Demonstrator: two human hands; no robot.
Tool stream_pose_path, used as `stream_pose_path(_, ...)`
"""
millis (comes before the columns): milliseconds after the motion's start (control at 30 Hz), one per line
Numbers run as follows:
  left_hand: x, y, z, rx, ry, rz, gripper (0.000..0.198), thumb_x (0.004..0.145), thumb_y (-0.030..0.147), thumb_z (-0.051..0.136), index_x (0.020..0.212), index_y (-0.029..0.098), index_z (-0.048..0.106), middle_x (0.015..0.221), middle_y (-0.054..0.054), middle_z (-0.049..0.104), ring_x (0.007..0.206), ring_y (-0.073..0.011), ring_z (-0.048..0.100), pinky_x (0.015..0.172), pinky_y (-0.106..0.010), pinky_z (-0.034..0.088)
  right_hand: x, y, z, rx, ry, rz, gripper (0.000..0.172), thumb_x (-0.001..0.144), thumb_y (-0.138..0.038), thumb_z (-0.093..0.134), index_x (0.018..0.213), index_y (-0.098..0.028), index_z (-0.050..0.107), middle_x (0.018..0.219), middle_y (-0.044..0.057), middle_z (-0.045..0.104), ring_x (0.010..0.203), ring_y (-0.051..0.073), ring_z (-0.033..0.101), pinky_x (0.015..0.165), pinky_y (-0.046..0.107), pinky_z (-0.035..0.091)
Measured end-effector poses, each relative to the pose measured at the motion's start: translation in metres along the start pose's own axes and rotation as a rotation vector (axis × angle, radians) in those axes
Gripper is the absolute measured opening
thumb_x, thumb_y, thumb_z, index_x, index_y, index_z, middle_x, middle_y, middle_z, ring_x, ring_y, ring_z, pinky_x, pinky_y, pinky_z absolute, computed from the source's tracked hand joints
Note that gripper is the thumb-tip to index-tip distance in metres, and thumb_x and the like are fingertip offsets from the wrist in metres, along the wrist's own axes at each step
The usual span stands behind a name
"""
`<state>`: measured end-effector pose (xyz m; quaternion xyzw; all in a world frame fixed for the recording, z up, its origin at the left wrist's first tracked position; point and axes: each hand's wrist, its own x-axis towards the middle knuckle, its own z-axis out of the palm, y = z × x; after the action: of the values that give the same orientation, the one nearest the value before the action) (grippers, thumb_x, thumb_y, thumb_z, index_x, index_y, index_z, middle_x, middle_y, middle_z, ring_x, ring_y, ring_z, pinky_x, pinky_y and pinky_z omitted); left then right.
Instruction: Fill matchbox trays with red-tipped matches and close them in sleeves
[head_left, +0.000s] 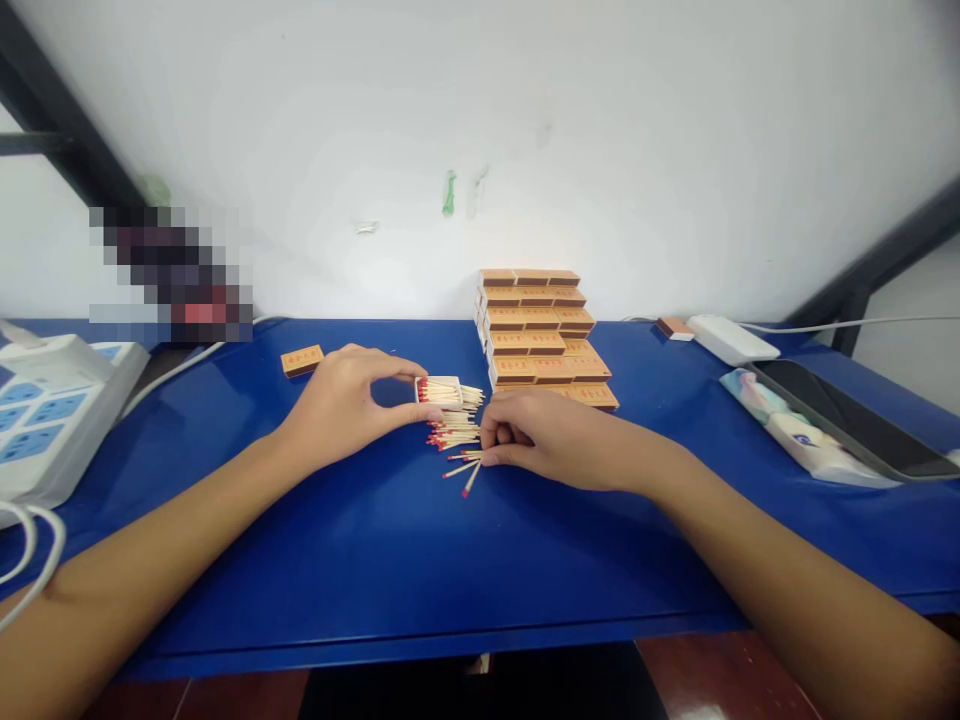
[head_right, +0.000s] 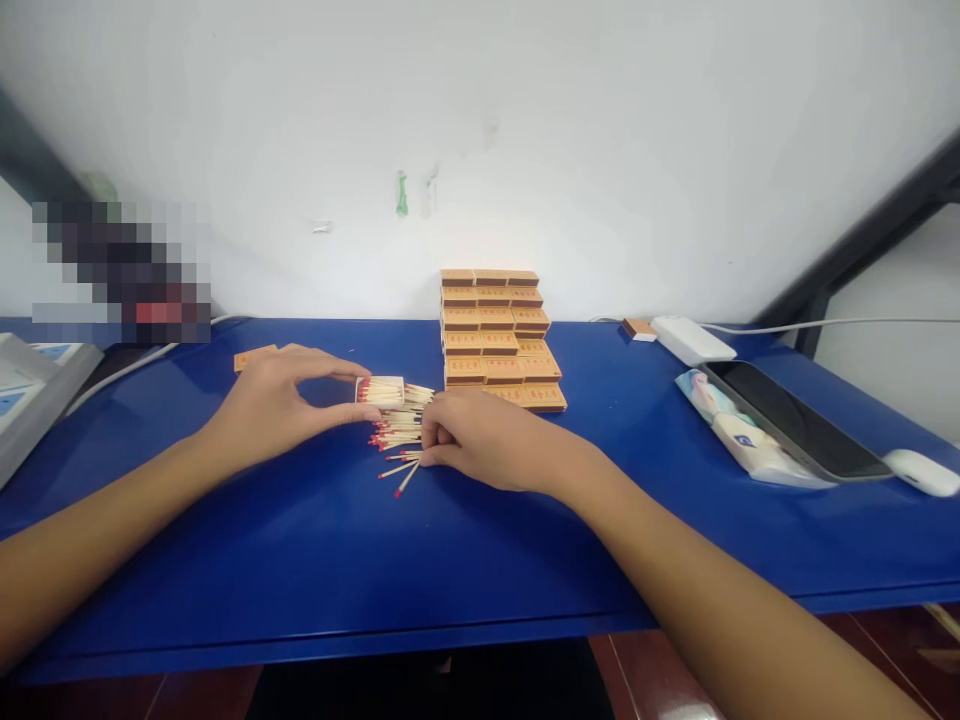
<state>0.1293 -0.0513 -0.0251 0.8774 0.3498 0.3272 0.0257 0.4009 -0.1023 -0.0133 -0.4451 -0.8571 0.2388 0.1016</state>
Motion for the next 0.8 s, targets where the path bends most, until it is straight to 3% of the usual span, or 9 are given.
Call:
stream_pose_path(333, -0.001, -0.001, 0.001, -0.019, -0.018, 0.03, 0.039, 0.086, 0.06, 0.082, 0.104, 0.025, 0.081, 0.099, 0.0, 0.085, 0.091, -0.0243, 0.077, 0.086, -0.036, 0.05, 0.0, -0.007, -0.003, -0.045, -0.021, 0.014, 0.017, 0.107, -0.029, 0.058, 0.093, -0.019, 0.063, 0.098, 0.005, 0.069, 0.085, 0.018, 0.059, 0.074, 0.031, 0.04)
stream_pose_path(467, -0.002, 0.0, 0.002, -0.021, -0.028, 0.071, 0.04, 0.085, 0.059, 0.083, 0.103, 0.024, 0.081, 0.101, -0.001, 0.085, 0.092, -0.0243, 0.077, 0.086, -0.037, 0.051, 0.001, -0.004, -0.006, -0.024, 0.109, 0.025, 0.014, 0.106, -0.027, 0.058, 0.096, -0.019, 0.063, 0.101, 0.005, 0.068, 0.087, 0.018, 0.059, 0.075, 0.03, 0.041)
stream_pose_path(633, -0.004, 0.009, 0.005, -0.049, -0.027, 0.131, 0.041, 0.083, 0.058, 0.085, 0.105, 0.023, 0.082, 0.102, -0.001, 0.084, 0.092, -0.0233, 0.076, 0.09, -0.038, 0.053, 0.005, -0.004, 0.004, 0.02, 0.331, -0.066, 0.011, 0.106, -0.026, 0.061, 0.098, -0.02, 0.063, 0.101, 0.004, 0.067, 0.084, 0.016, 0.058, 0.072, 0.029, 0.041)
stream_pose_path(800, -0.005, 0.014, 0.005, -0.078, -0.004, 0.17, 0.041, 0.08, 0.054, 0.089, 0.104, 0.022, 0.081, 0.099, -0.002, 0.084, 0.091, -0.022, 0.076, 0.09, -0.038, 0.053, 0.012, -0.004, 0.02, 0.004, 0.405, -0.089, 0.01, 0.103, -0.028, 0.066, 0.099, -0.019, 0.066, 0.095, 0.002, 0.064, 0.076, 0.014, 0.056, 0.067, 0.028, 0.039)
